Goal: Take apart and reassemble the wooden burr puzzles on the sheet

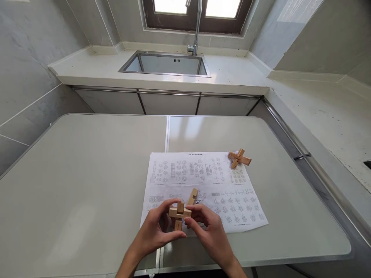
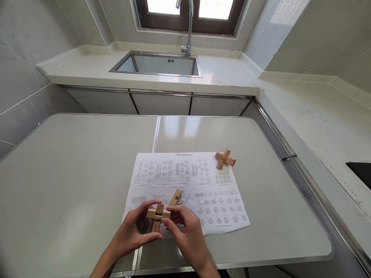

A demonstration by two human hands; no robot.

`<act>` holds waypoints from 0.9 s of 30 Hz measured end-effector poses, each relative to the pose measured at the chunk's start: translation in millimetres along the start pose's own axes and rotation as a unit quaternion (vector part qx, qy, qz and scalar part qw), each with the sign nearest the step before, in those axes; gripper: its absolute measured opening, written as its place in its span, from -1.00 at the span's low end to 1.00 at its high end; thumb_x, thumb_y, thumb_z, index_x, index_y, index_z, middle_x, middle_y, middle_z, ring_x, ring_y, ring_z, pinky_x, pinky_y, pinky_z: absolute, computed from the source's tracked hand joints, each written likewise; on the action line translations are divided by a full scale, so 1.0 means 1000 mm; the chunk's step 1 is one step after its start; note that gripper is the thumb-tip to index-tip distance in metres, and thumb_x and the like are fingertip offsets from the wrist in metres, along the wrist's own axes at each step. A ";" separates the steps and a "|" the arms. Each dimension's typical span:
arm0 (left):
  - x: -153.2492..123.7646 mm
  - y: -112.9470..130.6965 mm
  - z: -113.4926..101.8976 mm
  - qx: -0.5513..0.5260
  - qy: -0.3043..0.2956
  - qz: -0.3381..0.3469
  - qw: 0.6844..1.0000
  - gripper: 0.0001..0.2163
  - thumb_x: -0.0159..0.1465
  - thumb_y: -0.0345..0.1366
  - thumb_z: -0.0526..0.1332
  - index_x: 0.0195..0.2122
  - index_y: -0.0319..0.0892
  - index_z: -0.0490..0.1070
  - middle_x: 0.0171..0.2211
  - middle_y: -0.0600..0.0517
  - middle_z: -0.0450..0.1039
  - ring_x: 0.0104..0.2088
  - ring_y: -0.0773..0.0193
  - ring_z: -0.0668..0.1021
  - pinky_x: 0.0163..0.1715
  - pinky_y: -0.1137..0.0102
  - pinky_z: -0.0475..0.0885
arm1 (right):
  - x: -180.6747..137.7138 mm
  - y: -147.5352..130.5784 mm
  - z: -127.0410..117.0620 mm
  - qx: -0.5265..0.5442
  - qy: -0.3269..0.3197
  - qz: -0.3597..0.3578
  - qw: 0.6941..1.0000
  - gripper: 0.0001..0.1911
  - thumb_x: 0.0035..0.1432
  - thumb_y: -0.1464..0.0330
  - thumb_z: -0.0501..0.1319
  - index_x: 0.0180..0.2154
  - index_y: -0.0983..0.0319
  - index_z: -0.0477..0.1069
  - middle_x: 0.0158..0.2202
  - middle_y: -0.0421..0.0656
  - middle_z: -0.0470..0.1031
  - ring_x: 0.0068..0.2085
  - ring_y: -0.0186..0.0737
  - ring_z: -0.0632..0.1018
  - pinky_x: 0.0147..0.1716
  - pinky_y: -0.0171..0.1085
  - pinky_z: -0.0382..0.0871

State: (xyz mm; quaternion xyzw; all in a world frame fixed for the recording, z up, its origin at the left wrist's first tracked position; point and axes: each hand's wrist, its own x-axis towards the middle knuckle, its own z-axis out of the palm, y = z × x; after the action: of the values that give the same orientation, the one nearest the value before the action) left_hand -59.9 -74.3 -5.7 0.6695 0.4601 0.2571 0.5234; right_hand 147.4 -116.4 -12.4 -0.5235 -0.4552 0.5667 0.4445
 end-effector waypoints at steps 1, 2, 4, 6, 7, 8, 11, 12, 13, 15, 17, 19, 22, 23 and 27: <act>0.000 0.000 0.000 0.000 -0.002 -0.002 1.000 -0.33 0.12 -0.03 0.56 0.22 -0.02 0.43 -0.37 0.11 0.54 -0.41 0.28 0.52 -0.40 0.48 0.44 | -0.001 0.000 0.000 -0.007 0.004 -0.004 1.000 -0.74 0.36 0.16 0.35 -0.03 0.15 0.56 -0.14 -0.05 0.70 -0.13 -0.03 0.72 -0.13 -0.16 0.63; 0.000 0.000 -0.001 0.000 -0.005 -0.004 1.000 -0.33 0.10 -0.03 0.57 0.21 -0.02 0.43 -0.36 0.11 0.54 -0.41 0.28 0.51 -0.42 0.49 0.43 | -0.001 0.000 0.000 -0.013 0.007 -0.006 1.000 -0.74 0.37 0.15 0.34 -0.02 0.15 0.56 -0.14 -0.06 0.70 -0.14 -0.03 0.72 -0.14 -0.17 0.63; -0.001 0.000 -0.002 0.000 -0.015 -0.010 1.000 -0.33 0.09 -0.03 0.58 0.19 -0.02 0.43 -0.35 0.11 0.53 -0.42 0.30 0.49 -0.45 0.50 0.41 | -0.002 0.000 0.001 -0.021 0.011 -0.006 1.000 -0.72 0.38 0.14 0.33 -0.01 0.15 0.56 -0.15 -0.07 0.69 -0.17 -0.06 0.71 -0.17 -0.18 0.63; -0.001 0.000 -0.003 0.000 -0.022 -0.012 1.000 -0.33 0.07 -0.02 0.59 0.17 -0.03 0.43 -0.32 0.10 0.53 -0.41 0.29 0.49 -0.44 0.49 0.41 | -0.004 0.000 0.002 -0.025 0.015 -0.006 1.000 -0.71 0.38 0.13 0.33 0.00 0.15 0.55 -0.19 -0.09 0.68 -0.21 -0.08 0.71 -0.20 -0.19 0.63; 0.000 -0.001 -0.003 -0.001 -0.023 -0.011 1.000 -0.32 0.05 -0.02 0.59 0.16 -0.03 0.43 -0.30 0.09 0.54 -0.40 0.28 0.50 -0.43 0.48 0.42 | -0.004 0.000 0.002 -0.027 0.017 -0.007 0.999 -0.71 0.38 0.12 0.32 0.00 0.15 0.56 -0.20 -0.10 0.68 -0.22 -0.09 0.71 -0.21 -0.19 0.63; 0.000 -0.001 -0.003 -0.002 -0.023 -0.008 1.000 -0.32 0.04 -0.01 0.60 0.15 -0.04 0.43 -0.28 0.07 0.55 -0.37 0.27 0.52 -0.41 0.47 0.44 | -0.004 0.000 0.003 -0.030 0.019 -0.009 0.999 -0.71 0.38 0.12 0.32 0.00 0.15 0.56 -0.22 -0.10 0.67 -0.23 -0.09 0.70 -0.21 -0.20 0.63; 0.000 -0.003 -0.003 -0.008 -0.019 0.001 1.000 -0.32 0.01 0.01 0.60 0.12 -0.05 0.44 -0.25 0.05 0.56 -0.34 0.24 0.54 -0.38 0.46 0.46 | -0.005 0.000 0.004 -0.038 0.020 -0.015 0.999 -0.71 0.39 0.12 0.31 0.00 0.15 0.56 -0.23 -0.11 0.67 -0.24 -0.10 0.70 -0.22 -0.20 0.62; 0.000 -0.003 -0.003 -0.011 -0.018 0.001 1.000 -0.32 0.01 0.02 0.60 0.11 -0.05 0.44 -0.25 0.04 0.55 -0.35 0.24 0.54 -0.39 0.46 0.46 | -0.006 -0.001 0.004 -0.042 0.021 -0.017 0.999 -0.71 0.39 0.12 0.31 0.00 0.15 0.56 -0.22 -0.11 0.68 -0.24 -0.10 0.70 -0.23 -0.21 0.62; 0.000 -0.003 -0.003 -0.013 -0.019 -0.001 1.000 -0.32 0.01 0.01 0.60 0.11 -0.06 0.44 -0.25 0.04 0.55 -0.37 0.26 0.52 -0.41 0.46 0.44 | -0.006 -0.001 0.004 -0.049 0.021 -0.020 0.998 -0.71 0.40 0.12 0.30 0.00 0.15 0.55 -0.23 -0.11 0.68 -0.24 -0.10 0.70 -0.23 -0.21 0.61; 0.000 -0.002 -0.003 -0.017 -0.019 -0.011 1.000 -0.33 0.02 0.00 0.60 0.11 -0.07 0.43 -0.27 0.06 0.53 -0.43 0.31 0.46 -0.46 0.47 0.39 | -0.006 -0.001 0.004 -0.069 0.026 -0.029 0.997 -0.70 0.41 0.11 0.28 0.01 0.15 0.55 -0.23 -0.11 0.67 -0.25 -0.11 0.69 -0.24 -0.21 0.60; 0.000 -0.001 -0.003 -0.019 -0.013 -0.023 0.999 -0.33 0.04 -0.01 0.60 0.11 -0.07 0.41 -0.29 0.08 0.51 -0.47 0.34 0.41 -0.49 0.48 0.35 | -0.007 -0.002 0.004 -0.093 0.043 -0.043 0.994 -0.71 0.43 0.12 0.25 0.02 0.14 0.53 -0.20 -0.11 0.66 -0.26 -0.13 0.67 -0.26 -0.23 0.59; 0.000 0.000 -0.003 -0.023 -0.003 -0.033 0.999 -0.34 0.05 -0.02 0.59 0.12 -0.08 0.40 -0.28 0.07 0.52 -0.45 0.33 0.42 -0.48 0.48 0.37 | -0.007 -0.002 0.003 -0.116 0.073 -0.060 0.989 -0.74 0.45 0.14 0.22 0.03 0.13 0.51 -0.13 -0.10 0.63 -0.24 -0.15 0.65 -0.27 -0.24 0.58; 0.000 0.001 -0.003 -0.033 0.009 -0.037 0.999 -0.33 0.04 -0.01 0.59 0.11 -0.08 0.41 -0.17 0.00 0.57 -0.35 0.26 0.51 -0.40 0.45 0.44 | -0.006 -0.001 0.000 -0.152 0.111 -0.087 0.978 -0.79 0.47 0.18 0.20 0.01 0.10 0.50 -0.07 -0.08 0.58 -0.20 -0.13 0.63 -0.28 -0.23 0.57; 0.000 0.001 -0.003 -0.036 0.011 -0.038 0.999 -0.33 0.04 -0.01 0.59 0.11 -0.08 0.41 -0.13 -0.02 0.58 -0.32 0.24 0.54 -0.38 0.43 0.46 | -0.005 -0.001 -0.001 -0.165 0.117 -0.094 0.975 -0.80 0.47 0.19 0.19 0.02 0.09 0.49 -0.07 -0.08 0.57 -0.20 -0.12 0.62 -0.29 -0.22 0.56; -0.001 0.000 -0.003 -0.052 0.018 -0.044 0.997 -0.33 0.03 -0.03 0.60 0.12 -0.08 0.42 -0.07 -0.05 0.59 -0.25 0.18 0.58 -0.33 0.40 0.50 | 0.000 0.004 -0.003 -0.212 0.122 -0.111 0.963 -0.79 0.46 0.22 0.21 0.05 0.07 0.48 -0.11 -0.07 0.51 -0.20 -0.07 0.58 -0.26 -0.16 0.54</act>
State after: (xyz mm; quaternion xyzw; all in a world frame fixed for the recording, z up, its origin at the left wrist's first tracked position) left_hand -62.9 -73.2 -4.2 0.6156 0.4849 0.2696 0.5598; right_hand 150.3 -116.9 -16.3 -0.6172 -0.5624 0.3361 0.4357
